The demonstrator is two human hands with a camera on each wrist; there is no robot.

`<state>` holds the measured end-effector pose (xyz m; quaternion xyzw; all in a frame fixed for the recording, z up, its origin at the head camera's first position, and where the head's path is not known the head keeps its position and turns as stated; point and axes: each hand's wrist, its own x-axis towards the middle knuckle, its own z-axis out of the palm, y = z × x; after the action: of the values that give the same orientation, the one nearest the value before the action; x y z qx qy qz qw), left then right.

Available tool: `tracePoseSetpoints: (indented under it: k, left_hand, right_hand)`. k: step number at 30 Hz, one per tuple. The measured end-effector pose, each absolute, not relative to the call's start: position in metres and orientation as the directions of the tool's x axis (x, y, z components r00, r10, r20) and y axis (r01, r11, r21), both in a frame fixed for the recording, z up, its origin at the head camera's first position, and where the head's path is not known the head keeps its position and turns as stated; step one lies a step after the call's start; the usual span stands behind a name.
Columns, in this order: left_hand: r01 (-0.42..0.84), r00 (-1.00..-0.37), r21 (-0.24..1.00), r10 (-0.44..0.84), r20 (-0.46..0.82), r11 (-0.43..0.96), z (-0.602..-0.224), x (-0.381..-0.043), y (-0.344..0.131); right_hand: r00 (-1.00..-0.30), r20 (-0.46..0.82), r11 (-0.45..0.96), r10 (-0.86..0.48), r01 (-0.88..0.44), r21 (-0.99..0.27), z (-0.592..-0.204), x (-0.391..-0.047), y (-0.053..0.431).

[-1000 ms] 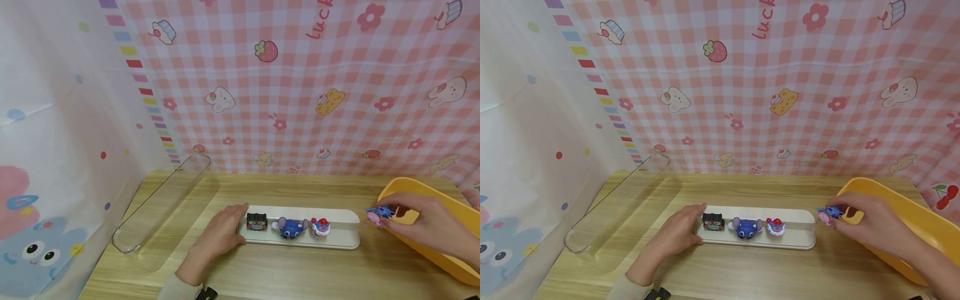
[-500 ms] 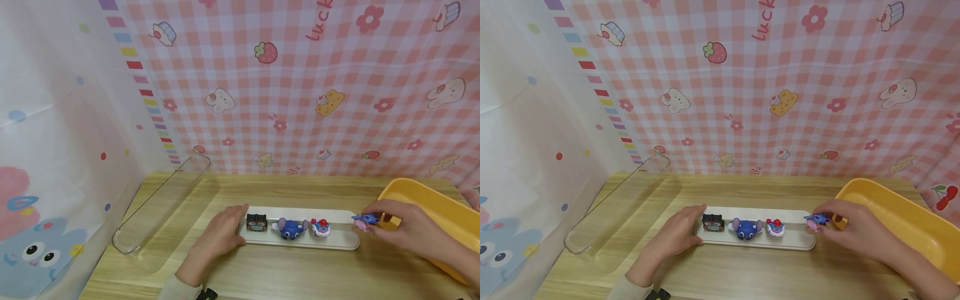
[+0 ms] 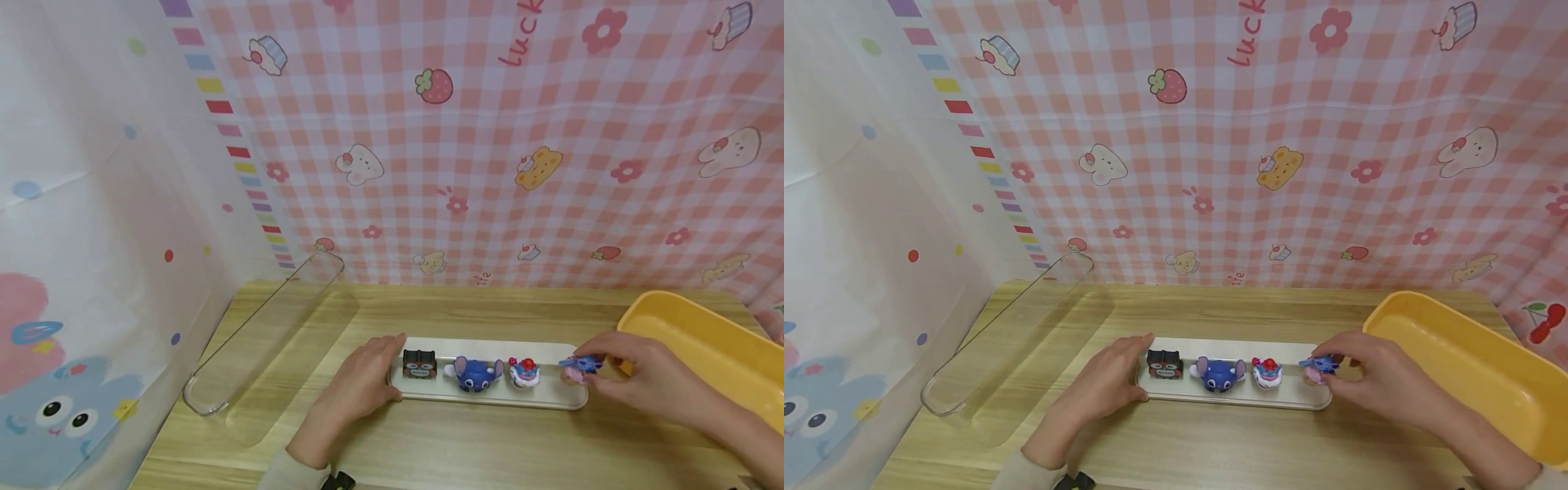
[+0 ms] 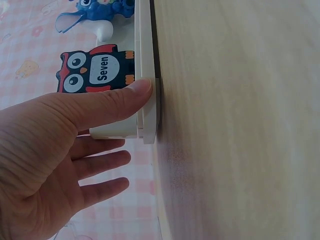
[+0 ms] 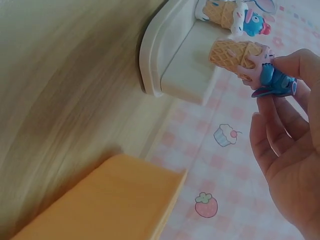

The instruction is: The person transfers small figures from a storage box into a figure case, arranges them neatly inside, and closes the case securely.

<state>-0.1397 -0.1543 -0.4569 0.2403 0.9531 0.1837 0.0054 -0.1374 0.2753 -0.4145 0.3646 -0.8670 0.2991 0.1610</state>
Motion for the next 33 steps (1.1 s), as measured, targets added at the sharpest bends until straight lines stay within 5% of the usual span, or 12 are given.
tracePoseSetpoints:
  k: [33]
  left_hand:
    - [0.456, -0.885, 0.346, 0.458, 0.081, 0.82, -0.456, -0.14, -0.154]
  right_hand:
    - [-0.698, 0.445, 0.56, -0.561, -0.716, -0.418, -0.439, -0.14, 0.266]
